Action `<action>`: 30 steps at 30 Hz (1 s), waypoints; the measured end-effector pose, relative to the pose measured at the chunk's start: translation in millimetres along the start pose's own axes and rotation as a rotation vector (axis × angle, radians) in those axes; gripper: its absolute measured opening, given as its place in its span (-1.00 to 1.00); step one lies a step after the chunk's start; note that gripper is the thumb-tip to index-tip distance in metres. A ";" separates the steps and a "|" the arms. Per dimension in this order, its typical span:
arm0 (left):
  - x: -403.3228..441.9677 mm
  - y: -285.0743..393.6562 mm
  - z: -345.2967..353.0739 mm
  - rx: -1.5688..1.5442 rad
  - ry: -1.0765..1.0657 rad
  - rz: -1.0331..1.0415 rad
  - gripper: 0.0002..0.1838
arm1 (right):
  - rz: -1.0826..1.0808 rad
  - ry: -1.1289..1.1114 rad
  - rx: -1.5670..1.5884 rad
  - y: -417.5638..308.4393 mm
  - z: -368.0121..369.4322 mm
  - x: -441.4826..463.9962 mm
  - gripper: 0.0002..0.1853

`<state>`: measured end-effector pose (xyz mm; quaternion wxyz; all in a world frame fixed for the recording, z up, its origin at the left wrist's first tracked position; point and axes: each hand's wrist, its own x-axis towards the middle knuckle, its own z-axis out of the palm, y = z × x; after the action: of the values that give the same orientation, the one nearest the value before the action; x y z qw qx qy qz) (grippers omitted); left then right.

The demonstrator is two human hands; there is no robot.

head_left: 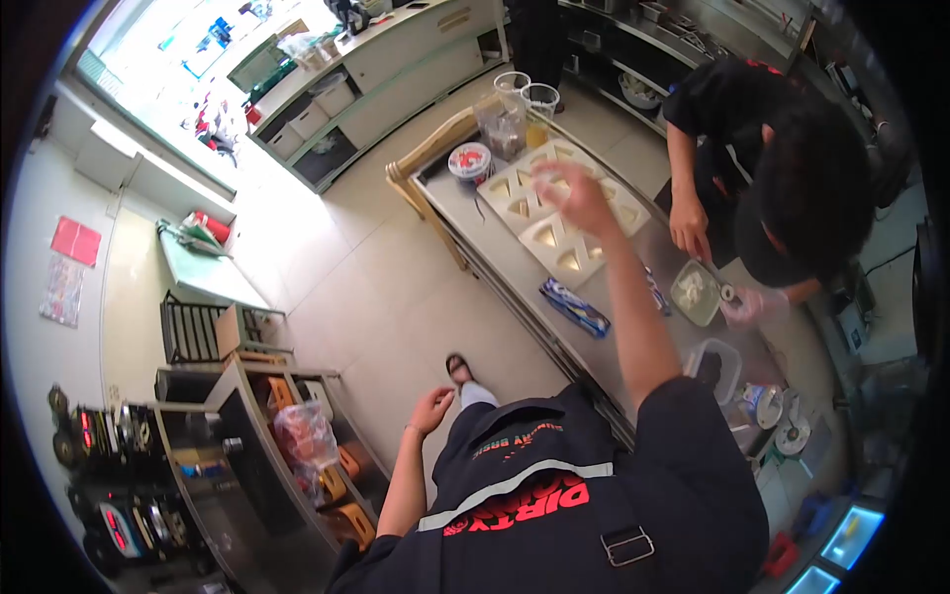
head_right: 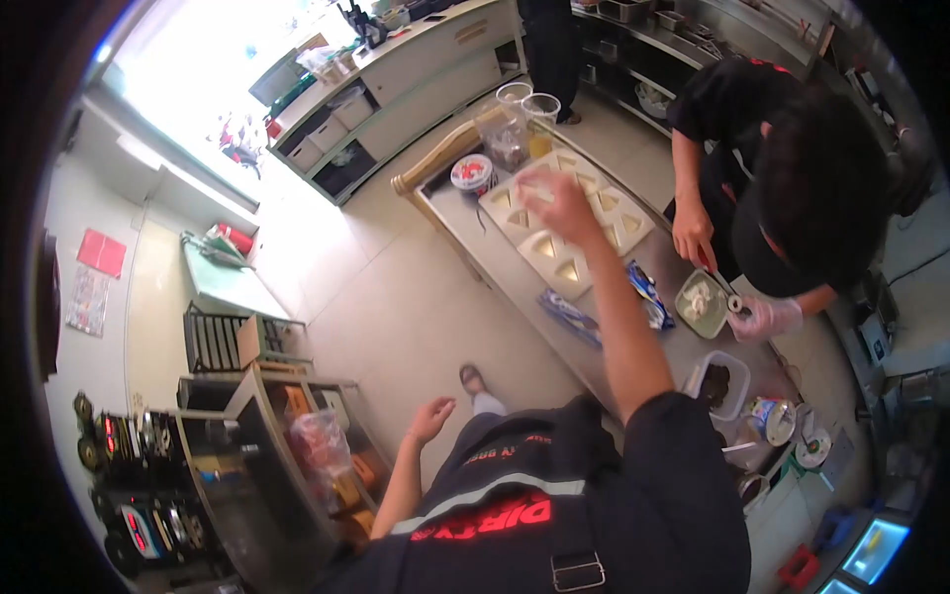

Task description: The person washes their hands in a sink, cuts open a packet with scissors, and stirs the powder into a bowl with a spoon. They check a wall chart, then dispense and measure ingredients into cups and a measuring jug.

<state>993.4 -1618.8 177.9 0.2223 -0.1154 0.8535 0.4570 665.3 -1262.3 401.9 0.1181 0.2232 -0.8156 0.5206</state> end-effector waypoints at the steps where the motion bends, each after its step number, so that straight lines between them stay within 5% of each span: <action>1: 9.2 -21.2 -15.4 0.021 -0.029 -0.037 -0.60 | -0.057 -0.022 -0.219 24.5 -11.5 44.4 -0.55; 2: 22.1 -37.4 -33.7 0.043 -0.058 -0.072 -0.59 | -0.112 -0.045 -0.438 43.8 -21.3 86.1 -0.40; 7: 106.1 -58.8 -132.1 0.134 0.122 0.093 -0.62 | 0.288 -0.487 -1.019 96.9 -28.1 224.6 0.29; 10: 184.6 19.3 -187.0 0.163 0.374 0.355 -0.68 | 0.366 -0.651 -1.045 129.0 -17.2 270.1 0.36; 13: 273.2 157.6 -223.2 0.205 0.325 0.712 -0.68 | 0.397 -0.712 -1.057 142.5 -6.7 289.0 0.39; 18: 419.3 295.1 -208.9 0.584 0.111 1.111 -0.26 | 0.325 -0.783 -0.892 180.8 -3.1 306.0 0.41; 24: 468.6 318.9 -196.6 0.897 -0.212 0.908 -0.01 | 0.399 -0.777 -0.744 177.0 5.1 315.0 0.17; 30: 454.3 300.2 -220.3 0.865 -0.213 0.936 0.02 | 0.358 -0.719 -0.758 184.7 5.8 313.5 -0.02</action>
<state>415.6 -1632.2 282.9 0.1093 0.4152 0.8938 0.1294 302.1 -1276.9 385.6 -0.1862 0.1866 -0.9601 0.0933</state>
